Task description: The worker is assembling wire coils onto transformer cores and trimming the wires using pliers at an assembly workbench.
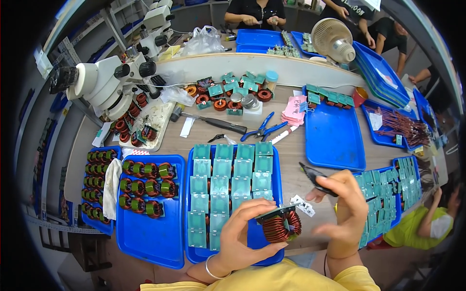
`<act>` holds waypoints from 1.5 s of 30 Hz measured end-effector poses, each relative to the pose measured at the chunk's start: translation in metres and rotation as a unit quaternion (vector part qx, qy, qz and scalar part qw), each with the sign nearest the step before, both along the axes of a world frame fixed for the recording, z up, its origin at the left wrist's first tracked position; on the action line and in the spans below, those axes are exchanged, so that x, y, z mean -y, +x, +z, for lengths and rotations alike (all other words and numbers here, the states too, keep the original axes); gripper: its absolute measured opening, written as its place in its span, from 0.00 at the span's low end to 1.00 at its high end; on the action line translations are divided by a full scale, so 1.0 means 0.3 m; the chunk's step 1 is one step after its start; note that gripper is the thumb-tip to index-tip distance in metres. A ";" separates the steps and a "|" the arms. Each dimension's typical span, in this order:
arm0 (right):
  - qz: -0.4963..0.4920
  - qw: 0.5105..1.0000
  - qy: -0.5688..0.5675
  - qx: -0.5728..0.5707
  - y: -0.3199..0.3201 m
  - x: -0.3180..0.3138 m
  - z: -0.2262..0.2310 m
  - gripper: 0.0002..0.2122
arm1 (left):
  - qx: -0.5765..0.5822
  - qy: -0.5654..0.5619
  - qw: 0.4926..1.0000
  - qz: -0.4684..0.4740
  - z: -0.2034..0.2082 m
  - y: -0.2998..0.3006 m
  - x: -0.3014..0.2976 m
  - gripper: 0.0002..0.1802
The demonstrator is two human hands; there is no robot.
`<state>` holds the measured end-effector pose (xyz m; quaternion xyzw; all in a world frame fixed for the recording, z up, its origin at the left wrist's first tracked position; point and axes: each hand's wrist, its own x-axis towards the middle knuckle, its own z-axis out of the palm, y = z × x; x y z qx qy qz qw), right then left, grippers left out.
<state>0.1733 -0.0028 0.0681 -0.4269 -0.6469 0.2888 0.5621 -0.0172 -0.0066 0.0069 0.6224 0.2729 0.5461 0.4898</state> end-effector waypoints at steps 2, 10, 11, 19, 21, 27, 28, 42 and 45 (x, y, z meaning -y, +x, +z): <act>0.079 0.993 -0.015 0.089 -0.001 0.002 0.014 0.33 | 0.035 -0.006 0.999 0.002 0.015 0.001 0.003 0.33; 0.105 0.985 -0.024 0.131 -0.017 0.008 0.021 0.37 | 0.067 -0.016 0.998 -0.011 -0.004 -0.001 -0.001 0.33; 0.104 0.986 -0.025 0.131 -0.016 0.009 0.022 0.37 | 0.060 -0.011 0.998 -0.010 -0.007 -0.001 -0.002 0.32; 0.097 0.988 0.008 0.119 -0.007 0.026 0.012 0.36 | 0.072 0.000 0.997 -0.025 -0.006 0.007 0.003 0.31; 0.092 0.988 0.015 0.126 -0.006 0.030 0.024 0.36 | 0.073 -0.004 0.997 -0.029 -0.001 0.010 0.005 0.31; 0.068 0.990 0.016 0.121 -0.007 0.043 0.009 0.37 | 0.118 -0.046 0.990 -0.058 -0.007 0.018 0.006 0.34; 0.062 0.992 0.012 0.109 -0.008 0.044 0.007 0.37 | 0.095 -0.031 0.993 -0.057 -0.010 0.015 -0.001 0.35; 0.047 0.970 0.058 0.232 -0.021 0.046 0.017 0.39 | -0.123 0.074 0.989 -0.027 0.020 -0.014 -0.021 0.38; 0.106 0.971 0.078 0.197 -0.020 0.041 0.014 0.32 | -0.101 0.040 0.994 0.014 0.025 -0.016 -0.014 0.34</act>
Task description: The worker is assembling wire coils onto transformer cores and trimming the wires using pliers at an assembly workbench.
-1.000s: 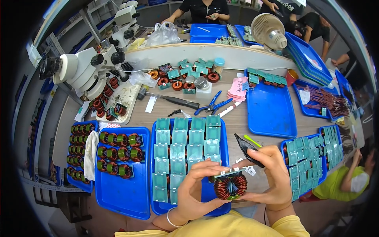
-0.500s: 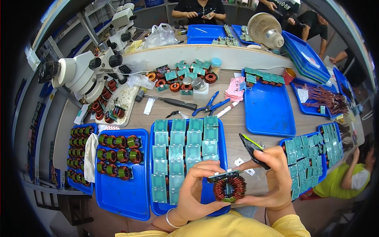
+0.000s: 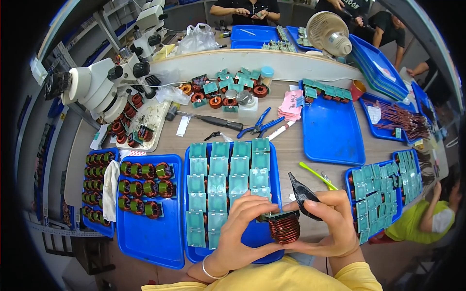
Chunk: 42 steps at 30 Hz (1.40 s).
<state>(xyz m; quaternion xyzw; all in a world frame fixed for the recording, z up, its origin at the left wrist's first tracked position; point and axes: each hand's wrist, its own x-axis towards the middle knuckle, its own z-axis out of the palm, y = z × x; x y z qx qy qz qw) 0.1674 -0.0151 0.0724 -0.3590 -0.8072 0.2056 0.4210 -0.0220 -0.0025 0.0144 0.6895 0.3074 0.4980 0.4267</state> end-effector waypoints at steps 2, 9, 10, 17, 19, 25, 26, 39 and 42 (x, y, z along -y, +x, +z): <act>-0.005 1.000 0.019 0.002 -0.002 -0.001 -0.004 0.32 | -0.039 0.030 0.999 -0.003 0.006 -0.006 -0.005 0.34; -0.071 0.997 0.027 -0.024 0.025 -0.008 0.007 0.28 | 0.099 -0.051 0.993 -0.033 -0.009 0.006 0.013 0.32; -0.119 0.987 0.036 -0.105 0.029 -0.013 -0.007 0.25 | 0.139 -0.062 0.987 -0.045 -0.011 0.008 0.011 0.32; -0.218 0.949 0.063 -0.221 0.072 0.000 -0.007 0.12 | 0.201 -0.074 0.973 -0.087 -0.010 0.015 0.004 0.33; -0.205 0.955 0.073 -0.200 0.076 -0.005 -0.001 0.13 | 0.207 -0.072 0.972 -0.089 -0.010 0.015 0.008 0.33; -0.181 0.967 0.024 -0.181 0.071 0.006 0.003 0.17 | 0.244 -0.079 0.960 -0.111 -0.011 0.025 0.008 0.33; -0.147 0.976 0.004 -0.164 0.073 0.004 0.003 0.20 | 0.259 -0.087 0.954 -0.121 -0.012 0.027 0.008 0.33; -0.040 0.999 -0.004 0.015 0.004 -0.001 0.021 0.40 | 0.338 -0.220 0.899 -0.172 -0.017 0.022 0.019 0.36; -0.031 0.999 0.008 -0.012 0.011 0.009 0.008 0.41 | 0.342 -0.222 0.896 -0.175 -0.009 0.036 0.019 0.35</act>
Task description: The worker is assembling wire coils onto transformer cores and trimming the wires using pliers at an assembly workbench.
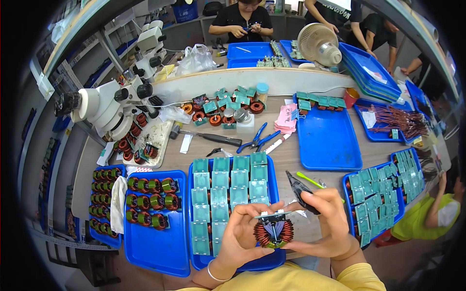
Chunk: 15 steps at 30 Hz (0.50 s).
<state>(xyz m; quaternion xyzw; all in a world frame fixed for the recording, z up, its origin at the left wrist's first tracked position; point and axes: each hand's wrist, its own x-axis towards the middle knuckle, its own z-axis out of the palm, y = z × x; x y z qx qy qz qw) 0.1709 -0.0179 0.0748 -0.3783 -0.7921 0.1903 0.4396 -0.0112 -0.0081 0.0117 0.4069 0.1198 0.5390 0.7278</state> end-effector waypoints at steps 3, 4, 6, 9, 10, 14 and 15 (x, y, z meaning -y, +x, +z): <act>-0.004 1.000 0.010 -0.015 0.010 0.008 -0.010 0.42 | -0.059 0.066 0.996 0.002 -0.020 0.006 -0.016 0.33; -0.005 1.000 0.019 -0.007 0.014 0.011 -0.006 0.42 | -0.060 0.068 0.996 0.001 -0.018 0.010 -0.014 0.33; -0.004 1.000 0.029 -0.001 0.017 0.018 -0.001 0.43 | -0.068 0.031 0.997 0.001 -0.012 0.015 -0.005 0.33; 0.003 0.999 0.038 -0.007 0.017 0.026 0.000 0.43 | -0.107 0.059 0.993 0.002 -0.008 0.017 -0.004 0.34; -0.001 0.999 0.035 -0.009 0.018 0.026 -0.001 0.42 | -0.108 0.059 0.992 0.000 -0.013 0.022 -0.006 0.34; -0.004 1.000 0.011 -0.028 0.011 0.009 -0.004 0.41 | -0.229 0.162 0.947 0.153 -0.011 0.016 0.012 0.38; -0.001 1.000 0.008 -0.028 0.007 0.001 -0.011 0.41 | -0.321 0.249 0.874 0.268 -0.015 0.009 0.020 0.39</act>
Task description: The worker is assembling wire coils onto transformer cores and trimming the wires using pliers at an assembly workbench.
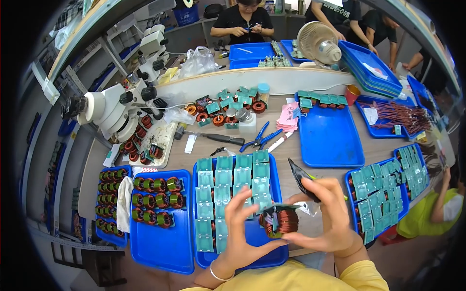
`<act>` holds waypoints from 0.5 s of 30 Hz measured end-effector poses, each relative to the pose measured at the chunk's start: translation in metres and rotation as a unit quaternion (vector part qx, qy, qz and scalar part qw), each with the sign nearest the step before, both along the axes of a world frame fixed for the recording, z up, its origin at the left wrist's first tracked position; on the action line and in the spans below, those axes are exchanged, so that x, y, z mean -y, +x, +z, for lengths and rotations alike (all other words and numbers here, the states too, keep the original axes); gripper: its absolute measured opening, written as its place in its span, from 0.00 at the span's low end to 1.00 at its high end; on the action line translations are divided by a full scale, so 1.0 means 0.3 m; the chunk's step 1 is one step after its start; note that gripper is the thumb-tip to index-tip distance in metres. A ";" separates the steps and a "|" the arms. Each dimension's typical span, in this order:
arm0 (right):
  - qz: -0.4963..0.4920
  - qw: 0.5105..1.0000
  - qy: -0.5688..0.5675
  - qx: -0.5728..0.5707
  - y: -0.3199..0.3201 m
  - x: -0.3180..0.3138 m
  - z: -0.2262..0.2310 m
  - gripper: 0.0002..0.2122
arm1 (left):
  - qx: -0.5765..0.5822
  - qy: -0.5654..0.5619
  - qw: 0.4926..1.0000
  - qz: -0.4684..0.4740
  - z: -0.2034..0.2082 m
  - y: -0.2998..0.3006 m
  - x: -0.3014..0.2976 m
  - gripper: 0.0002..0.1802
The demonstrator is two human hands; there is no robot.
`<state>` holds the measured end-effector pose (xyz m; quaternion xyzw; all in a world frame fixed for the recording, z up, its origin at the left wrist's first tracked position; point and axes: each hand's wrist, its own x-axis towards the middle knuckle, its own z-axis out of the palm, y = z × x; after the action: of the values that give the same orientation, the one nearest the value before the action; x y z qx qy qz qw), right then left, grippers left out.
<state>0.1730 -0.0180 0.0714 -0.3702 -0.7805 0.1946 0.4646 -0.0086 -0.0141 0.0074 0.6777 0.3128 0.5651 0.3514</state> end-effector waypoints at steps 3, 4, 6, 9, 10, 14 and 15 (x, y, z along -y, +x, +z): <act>-0.002 0.999 -0.034 -0.018 -0.025 -0.019 -0.008 0.38 | -0.151 0.129 0.979 0.055 0.044 -0.032 0.015 0.33; 0.001 0.999 -0.045 -0.014 -0.043 -0.017 -0.003 0.37 | -0.250 0.178 0.948 0.080 0.064 -0.053 0.031 0.30; 0.029 0.994 -0.092 -0.054 -0.080 -0.012 -0.023 0.38 | -0.260 0.172 0.943 0.118 0.047 -0.075 0.050 0.26; 0.031 0.994 -0.098 -0.033 -0.101 0.003 -0.047 0.40 | -0.310 0.219 0.918 0.116 0.029 -0.117 0.075 0.27; 0.029 0.992 -0.118 -0.046 -0.106 0.006 -0.064 0.41 | -0.318 0.211 0.915 0.133 0.033 -0.142 0.088 0.27; -0.008 0.996 -0.084 -0.038 -0.105 -0.008 -0.055 0.41 | -0.308 0.086 0.932 0.171 0.054 -0.304 0.131 0.30; -0.041 0.989 -0.113 -0.083 -0.110 0.005 -0.035 0.37 | -0.314 0.056 0.926 0.202 0.060 -0.352 0.133 0.30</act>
<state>0.1401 -0.0197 0.0610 -0.4348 -0.6964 0.2925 0.4904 -0.1141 -0.0539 0.0254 0.7614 0.5051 0.3992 0.0758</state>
